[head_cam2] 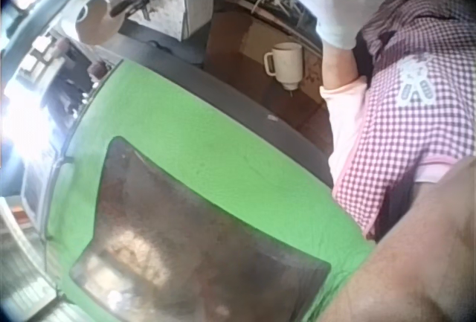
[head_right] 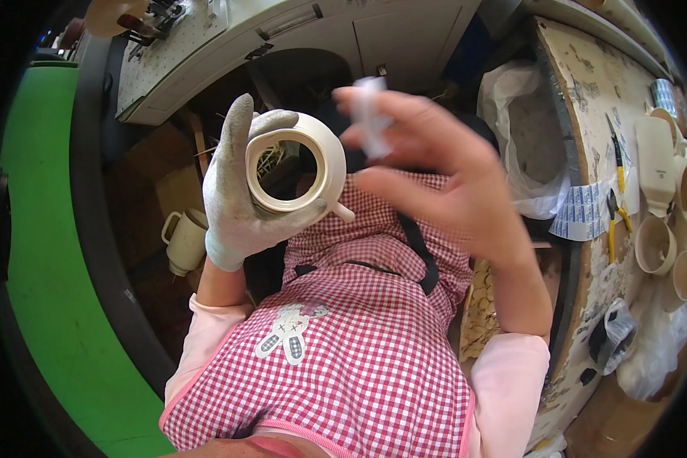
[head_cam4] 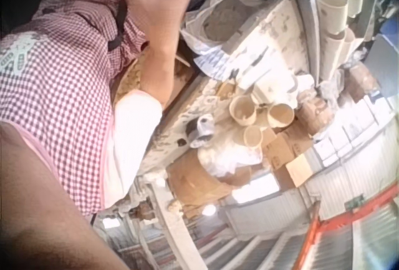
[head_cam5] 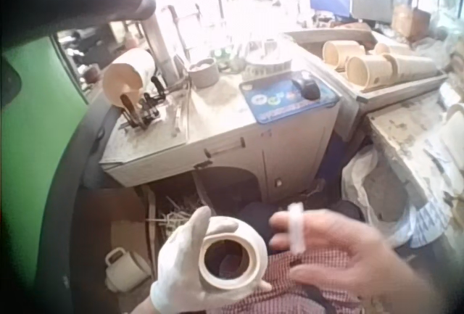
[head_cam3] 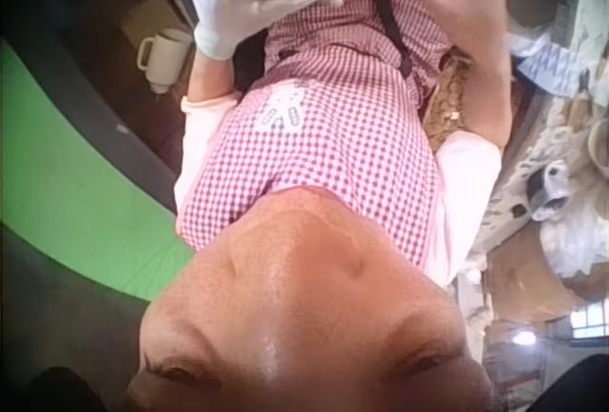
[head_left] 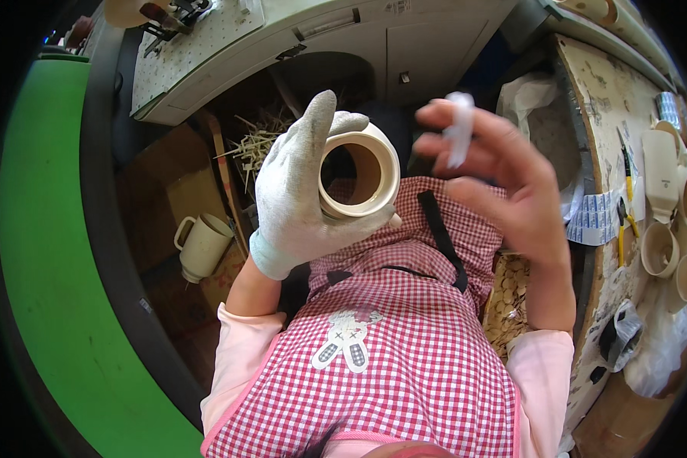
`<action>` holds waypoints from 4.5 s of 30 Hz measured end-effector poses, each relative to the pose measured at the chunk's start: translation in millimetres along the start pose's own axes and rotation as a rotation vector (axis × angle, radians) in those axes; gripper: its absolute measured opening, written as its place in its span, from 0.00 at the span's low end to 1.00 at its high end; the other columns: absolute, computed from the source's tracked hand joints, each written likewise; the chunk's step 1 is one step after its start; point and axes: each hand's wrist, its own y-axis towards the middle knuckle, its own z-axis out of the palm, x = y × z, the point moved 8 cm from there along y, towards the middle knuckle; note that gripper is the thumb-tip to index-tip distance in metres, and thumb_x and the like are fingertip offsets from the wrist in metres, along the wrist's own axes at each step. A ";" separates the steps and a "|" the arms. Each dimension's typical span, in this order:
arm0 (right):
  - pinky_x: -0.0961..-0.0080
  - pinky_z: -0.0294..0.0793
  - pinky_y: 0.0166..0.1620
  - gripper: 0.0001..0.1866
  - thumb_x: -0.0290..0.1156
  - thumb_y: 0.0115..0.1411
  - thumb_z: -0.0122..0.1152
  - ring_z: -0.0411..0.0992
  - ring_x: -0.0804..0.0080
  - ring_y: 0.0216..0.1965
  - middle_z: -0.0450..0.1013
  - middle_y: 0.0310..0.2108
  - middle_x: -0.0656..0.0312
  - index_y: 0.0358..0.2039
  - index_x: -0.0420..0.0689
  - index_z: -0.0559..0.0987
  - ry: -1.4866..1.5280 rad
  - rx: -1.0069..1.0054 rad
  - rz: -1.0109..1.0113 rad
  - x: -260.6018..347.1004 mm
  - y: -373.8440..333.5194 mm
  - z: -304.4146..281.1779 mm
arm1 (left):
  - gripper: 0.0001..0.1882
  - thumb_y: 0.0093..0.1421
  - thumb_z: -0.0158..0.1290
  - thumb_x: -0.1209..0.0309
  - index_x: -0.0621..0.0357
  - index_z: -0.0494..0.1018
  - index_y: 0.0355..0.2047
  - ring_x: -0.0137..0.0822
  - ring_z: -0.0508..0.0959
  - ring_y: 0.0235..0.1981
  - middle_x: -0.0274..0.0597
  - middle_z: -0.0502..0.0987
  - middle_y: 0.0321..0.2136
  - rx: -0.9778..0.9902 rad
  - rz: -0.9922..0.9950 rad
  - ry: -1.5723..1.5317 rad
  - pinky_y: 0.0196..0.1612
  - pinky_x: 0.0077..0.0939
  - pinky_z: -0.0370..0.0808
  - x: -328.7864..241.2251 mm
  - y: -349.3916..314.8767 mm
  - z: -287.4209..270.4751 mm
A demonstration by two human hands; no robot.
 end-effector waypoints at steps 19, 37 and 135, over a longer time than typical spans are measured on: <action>0.68 0.83 0.39 0.22 0.23 0.51 0.67 0.82 0.55 0.38 0.78 0.46 0.51 0.49 0.42 0.82 -0.900 0.469 -0.223 16.4 1.8 81.6 | 0.53 0.38 0.76 0.62 0.66 0.67 0.66 0.49 0.81 0.56 0.47 0.81 0.53 0.092 0.058 -0.002 0.63 0.46 0.74 -22.0 3.0 10.9; 0.65 0.83 0.41 0.22 0.20 0.49 0.68 0.81 0.52 0.39 0.77 0.49 0.54 0.48 0.41 0.81 -0.639 0.348 -0.226 9.0 -1.5 78.4 | 0.57 0.38 0.79 0.62 0.69 0.65 0.67 0.52 0.81 0.53 0.49 0.81 0.52 0.036 0.029 -0.075 0.58 0.45 0.77 -11.6 -7.6 12.7; 0.85 0.78 0.32 0.09 0.27 0.66 0.67 0.77 0.82 0.29 0.80 0.32 0.64 0.44 0.38 0.81 0.475 -0.385 0.315 -132.2 -113.4 -10.5 | 0.25 0.77 0.46 0.58 0.59 0.62 0.67 0.34 0.74 0.61 0.42 0.72 0.61 0.077 -1.040 -1.391 0.66 0.34 0.71 15.0 -135.0 178.5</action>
